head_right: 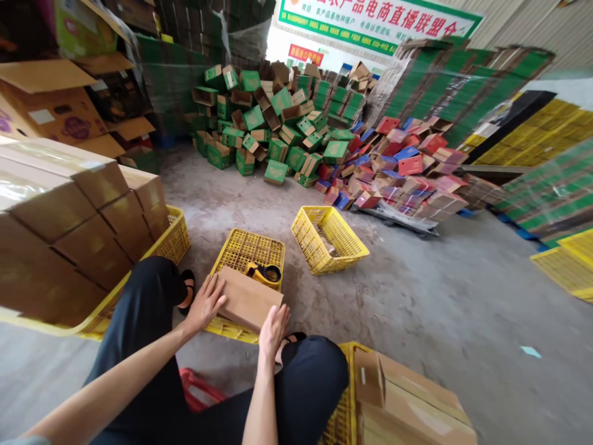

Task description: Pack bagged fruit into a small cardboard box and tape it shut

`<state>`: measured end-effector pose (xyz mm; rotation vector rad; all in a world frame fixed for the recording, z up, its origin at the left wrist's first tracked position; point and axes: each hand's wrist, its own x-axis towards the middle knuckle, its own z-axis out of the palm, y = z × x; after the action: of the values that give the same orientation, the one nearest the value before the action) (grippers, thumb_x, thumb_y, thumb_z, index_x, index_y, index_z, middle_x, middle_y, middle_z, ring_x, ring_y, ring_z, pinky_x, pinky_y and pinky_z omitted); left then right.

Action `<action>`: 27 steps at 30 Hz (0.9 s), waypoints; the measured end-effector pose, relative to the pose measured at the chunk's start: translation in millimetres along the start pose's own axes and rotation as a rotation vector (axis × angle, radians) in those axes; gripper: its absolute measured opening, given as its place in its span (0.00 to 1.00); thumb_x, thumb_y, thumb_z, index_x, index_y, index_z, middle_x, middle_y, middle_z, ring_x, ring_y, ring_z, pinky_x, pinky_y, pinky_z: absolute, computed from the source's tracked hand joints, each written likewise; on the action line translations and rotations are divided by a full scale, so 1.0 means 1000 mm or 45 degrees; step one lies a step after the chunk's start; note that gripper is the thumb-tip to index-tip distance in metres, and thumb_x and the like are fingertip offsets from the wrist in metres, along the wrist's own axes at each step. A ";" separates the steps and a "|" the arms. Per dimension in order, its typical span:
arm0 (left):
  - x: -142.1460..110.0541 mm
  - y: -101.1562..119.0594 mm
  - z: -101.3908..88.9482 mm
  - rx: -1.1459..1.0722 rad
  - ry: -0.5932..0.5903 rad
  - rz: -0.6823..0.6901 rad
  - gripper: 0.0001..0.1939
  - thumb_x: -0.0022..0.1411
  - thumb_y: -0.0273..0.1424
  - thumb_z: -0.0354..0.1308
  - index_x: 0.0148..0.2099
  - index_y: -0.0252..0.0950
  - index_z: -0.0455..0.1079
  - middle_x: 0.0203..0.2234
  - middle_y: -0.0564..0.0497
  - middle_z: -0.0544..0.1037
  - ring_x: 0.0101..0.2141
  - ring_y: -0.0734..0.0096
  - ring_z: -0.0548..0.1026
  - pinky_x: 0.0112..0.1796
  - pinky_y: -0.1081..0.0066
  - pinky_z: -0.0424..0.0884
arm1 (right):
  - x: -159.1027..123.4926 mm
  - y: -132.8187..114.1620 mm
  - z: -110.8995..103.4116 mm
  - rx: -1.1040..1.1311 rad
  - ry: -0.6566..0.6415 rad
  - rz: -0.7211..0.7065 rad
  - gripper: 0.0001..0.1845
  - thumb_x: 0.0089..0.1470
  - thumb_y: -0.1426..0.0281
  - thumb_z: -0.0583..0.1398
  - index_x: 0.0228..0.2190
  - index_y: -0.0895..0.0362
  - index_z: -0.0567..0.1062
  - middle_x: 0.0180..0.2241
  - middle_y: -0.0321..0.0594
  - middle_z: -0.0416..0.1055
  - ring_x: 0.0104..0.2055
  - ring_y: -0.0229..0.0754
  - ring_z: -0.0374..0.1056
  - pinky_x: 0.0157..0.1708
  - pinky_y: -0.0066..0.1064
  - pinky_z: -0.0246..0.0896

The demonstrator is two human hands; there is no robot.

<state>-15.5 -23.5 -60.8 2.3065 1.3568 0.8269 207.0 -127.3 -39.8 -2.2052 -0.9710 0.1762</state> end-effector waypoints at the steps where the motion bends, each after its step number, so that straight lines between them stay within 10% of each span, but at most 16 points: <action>1: 0.000 0.003 0.000 0.042 0.005 0.043 0.28 0.76 0.45 0.45 0.71 0.39 0.62 0.73 0.43 0.54 0.72 0.49 0.50 0.68 0.47 0.53 | -0.006 -0.006 0.003 -0.042 -0.032 -0.073 0.42 0.69 0.48 0.40 0.66 0.67 0.63 0.67 0.62 0.60 0.72 0.58 0.52 0.69 0.53 0.42; 5: 0.000 0.018 0.003 -0.019 -0.136 0.211 0.26 0.77 0.43 0.43 0.69 0.40 0.65 0.69 0.44 0.63 0.70 0.54 0.56 0.68 0.47 0.52 | -0.035 -0.038 0.025 -0.298 -0.307 -0.578 0.32 0.72 0.61 0.42 0.67 0.63 0.63 0.69 0.54 0.59 0.74 0.54 0.48 0.71 0.56 0.36; 10: 0.009 0.020 -0.003 -0.217 -0.210 0.164 0.29 0.78 0.44 0.39 0.73 0.37 0.58 0.67 0.42 0.67 0.68 0.57 0.62 0.68 0.51 0.56 | -0.048 -0.084 0.053 -0.446 -0.457 -0.774 0.31 0.70 0.66 0.46 0.70 0.57 0.56 0.70 0.51 0.57 0.73 0.53 0.50 0.71 0.52 0.40; 16: 0.025 0.011 -0.015 -0.080 -0.239 0.122 0.28 0.77 0.46 0.43 0.70 0.41 0.63 0.68 0.45 0.64 0.69 0.55 0.59 0.69 0.46 0.49 | -0.032 -0.095 0.049 -0.484 -0.433 -0.641 0.31 0.70 0.68 0.43 0.70 0.59 0.57 0.70 0.51 0.56 0.73 0.51 0.50 0.70 0.53 0.40; 27: 0.024 -0.004 -0.013 -0.015 -0.138 -0.113 0.25 0.77 0.43 0.45 0.70 0.46 0.64 0.72 0.47 0.57 0.67 0.52 0.63 0.62 0.52 0.64 | -0.008 -0.029 -0.001 -0.453 -0.242 -0.185 0.35 0.70 0.60 0.39 0.70 0.65 0.56 0.71 0.57 0.54 0.74 0.56 0.47 0.69 0.59 0.40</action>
<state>-17.5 -1.0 -45.3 2.2296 1.3919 0.6711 184.3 -119.9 -21.8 -2.4578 -1.3499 0.1575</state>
